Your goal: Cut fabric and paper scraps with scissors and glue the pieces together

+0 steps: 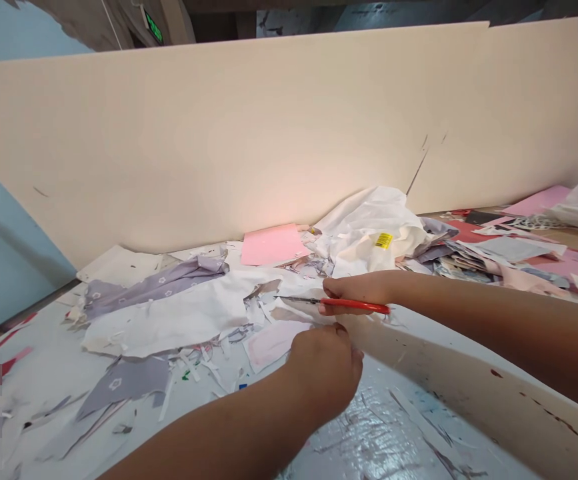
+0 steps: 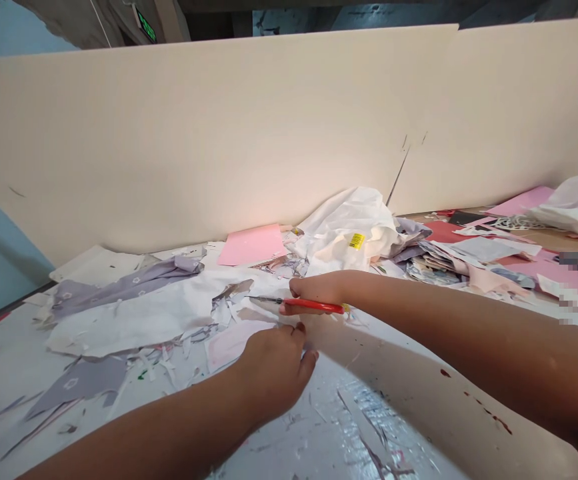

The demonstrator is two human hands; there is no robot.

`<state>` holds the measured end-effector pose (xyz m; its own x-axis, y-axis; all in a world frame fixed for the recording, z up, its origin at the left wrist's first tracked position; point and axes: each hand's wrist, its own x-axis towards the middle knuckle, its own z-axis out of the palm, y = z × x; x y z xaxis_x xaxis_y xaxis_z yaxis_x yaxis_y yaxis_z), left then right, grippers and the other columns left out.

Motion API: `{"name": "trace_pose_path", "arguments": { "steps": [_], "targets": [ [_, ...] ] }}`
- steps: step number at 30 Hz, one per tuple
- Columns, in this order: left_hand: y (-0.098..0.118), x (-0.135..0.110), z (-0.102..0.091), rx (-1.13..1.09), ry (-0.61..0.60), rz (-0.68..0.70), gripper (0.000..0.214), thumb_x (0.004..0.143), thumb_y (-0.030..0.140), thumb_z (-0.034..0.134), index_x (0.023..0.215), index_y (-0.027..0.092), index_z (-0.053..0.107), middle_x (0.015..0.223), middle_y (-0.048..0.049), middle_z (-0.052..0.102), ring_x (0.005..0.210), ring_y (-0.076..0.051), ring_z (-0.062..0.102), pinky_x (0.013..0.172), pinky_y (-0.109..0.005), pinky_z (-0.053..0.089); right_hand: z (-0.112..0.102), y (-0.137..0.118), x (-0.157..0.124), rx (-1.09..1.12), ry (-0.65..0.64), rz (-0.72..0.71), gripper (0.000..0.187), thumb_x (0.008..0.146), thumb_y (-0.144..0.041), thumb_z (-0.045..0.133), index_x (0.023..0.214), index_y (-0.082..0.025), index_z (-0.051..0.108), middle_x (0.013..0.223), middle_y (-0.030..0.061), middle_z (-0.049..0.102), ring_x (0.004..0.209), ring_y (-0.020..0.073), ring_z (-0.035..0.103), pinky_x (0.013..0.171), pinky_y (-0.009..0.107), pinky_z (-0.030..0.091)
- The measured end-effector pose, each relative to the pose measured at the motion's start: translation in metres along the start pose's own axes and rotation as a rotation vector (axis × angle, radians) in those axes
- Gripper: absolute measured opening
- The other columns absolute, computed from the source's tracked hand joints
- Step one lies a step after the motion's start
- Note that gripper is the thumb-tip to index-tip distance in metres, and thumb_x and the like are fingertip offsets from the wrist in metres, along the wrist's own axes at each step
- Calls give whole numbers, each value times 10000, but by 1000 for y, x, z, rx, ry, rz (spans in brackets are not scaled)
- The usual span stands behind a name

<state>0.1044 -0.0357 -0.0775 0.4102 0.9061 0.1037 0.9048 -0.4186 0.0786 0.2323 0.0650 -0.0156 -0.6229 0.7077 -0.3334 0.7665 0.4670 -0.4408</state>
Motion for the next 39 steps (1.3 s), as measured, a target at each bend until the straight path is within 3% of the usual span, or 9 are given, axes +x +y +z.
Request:
{"name": "trace_pose_path", "arguments": {
  "steps": [5,10,14,23,30,39],
  "targets": [
    [1,-1,-3,20,-24,-4,408,846,355,259,998,117,554,820,-104,640,711,-232,605,587,-341,466,-5,-1,-4,-59,-153,-49,474,738,-632,411,912,-192,386,672,1,475,576,152,475,551,272,378],
    [0,0,-2,29,-11,11,421,846,366,245,990,131,563,856,-109,643,711,-235,601,578,-348,466,-8,-7,-1,12,-240,46,558,714,-678,396,984,-195,327,748,7,478,521,125,472,435,243,376],
    [0,0,-3,25,-15,8,425,846,370,251,1007,126,559,852,-108,645,713,-235,600,600,-356,469,-9,-11,6,12,-260,60,529,697,-678,428,918,-210,320,725,-11,495,469,100,446,397,230,371],
    [1,1,-4,5,-22,-11,435,846,374,253,1006,123,571,924,-128,644,755,-235,604,622,-347,478,-11,-19,15,-59,-208,15,490,690,-676,438,827,-214,346,607,-30,508,432,112,465,405,243,384],
    [1,0,-4,24,8,9,408,845,350,278,1006,114,570,882,-122,639,732,-239,601,576,-348,478,-3,-27,18,-250,-197,12,558,692,-723,341,544,-186,384,458,11,451,360,124,408,382,295,363],
    [2,-2,-6,50,-3,31,389,849,337,284,998,122,572,876,-122,628,742,-237,589,575,-351,472,1,-27,13,-176,-136,-24,530,683,-719,372,599,-197,356,436,5,420,364,132,394,356,288,332]
  ]
}}
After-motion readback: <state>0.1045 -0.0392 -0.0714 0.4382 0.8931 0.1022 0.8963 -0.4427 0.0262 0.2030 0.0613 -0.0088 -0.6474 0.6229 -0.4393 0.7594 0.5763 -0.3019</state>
